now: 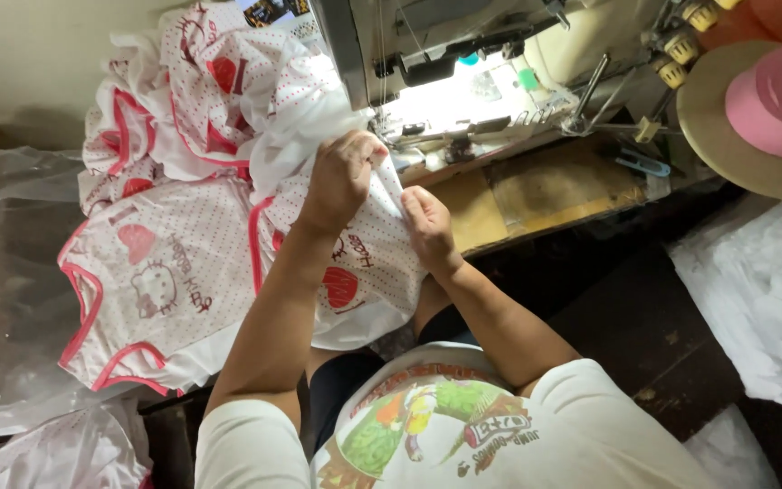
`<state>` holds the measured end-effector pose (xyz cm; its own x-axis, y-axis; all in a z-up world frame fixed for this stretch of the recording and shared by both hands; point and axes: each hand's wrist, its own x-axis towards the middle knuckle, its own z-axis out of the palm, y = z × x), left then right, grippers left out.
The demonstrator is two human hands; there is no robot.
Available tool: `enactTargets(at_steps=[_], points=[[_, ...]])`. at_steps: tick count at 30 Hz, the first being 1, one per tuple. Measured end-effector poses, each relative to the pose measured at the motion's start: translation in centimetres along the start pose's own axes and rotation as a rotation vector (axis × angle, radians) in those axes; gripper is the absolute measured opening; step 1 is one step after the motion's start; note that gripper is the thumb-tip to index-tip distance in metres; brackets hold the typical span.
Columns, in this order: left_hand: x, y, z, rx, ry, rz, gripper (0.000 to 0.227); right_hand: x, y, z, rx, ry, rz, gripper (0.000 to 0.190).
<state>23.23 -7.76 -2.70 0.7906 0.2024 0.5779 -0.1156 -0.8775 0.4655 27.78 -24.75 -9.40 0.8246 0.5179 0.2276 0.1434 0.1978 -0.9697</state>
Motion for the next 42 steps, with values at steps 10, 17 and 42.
enactTargets(at_steps=[10,17,42], points=[[-4.1,8.3,2.1,0.714,0.223,0.073,0.048,-2.3,0.6,0.8,0.370,-0.132,0.014,0.017],[-3.2,6.2,4.0,0.625,0.082,-0.103,0.063,-0.8,-2.3,1.3,0.452,-0.102,-0.023,0.020],[1.5,-3.0,-0.7,0.713,-0.047,-0.263,0.056,0.9,2.0,0.3,0.078,-0.012,0.101,0.021]])
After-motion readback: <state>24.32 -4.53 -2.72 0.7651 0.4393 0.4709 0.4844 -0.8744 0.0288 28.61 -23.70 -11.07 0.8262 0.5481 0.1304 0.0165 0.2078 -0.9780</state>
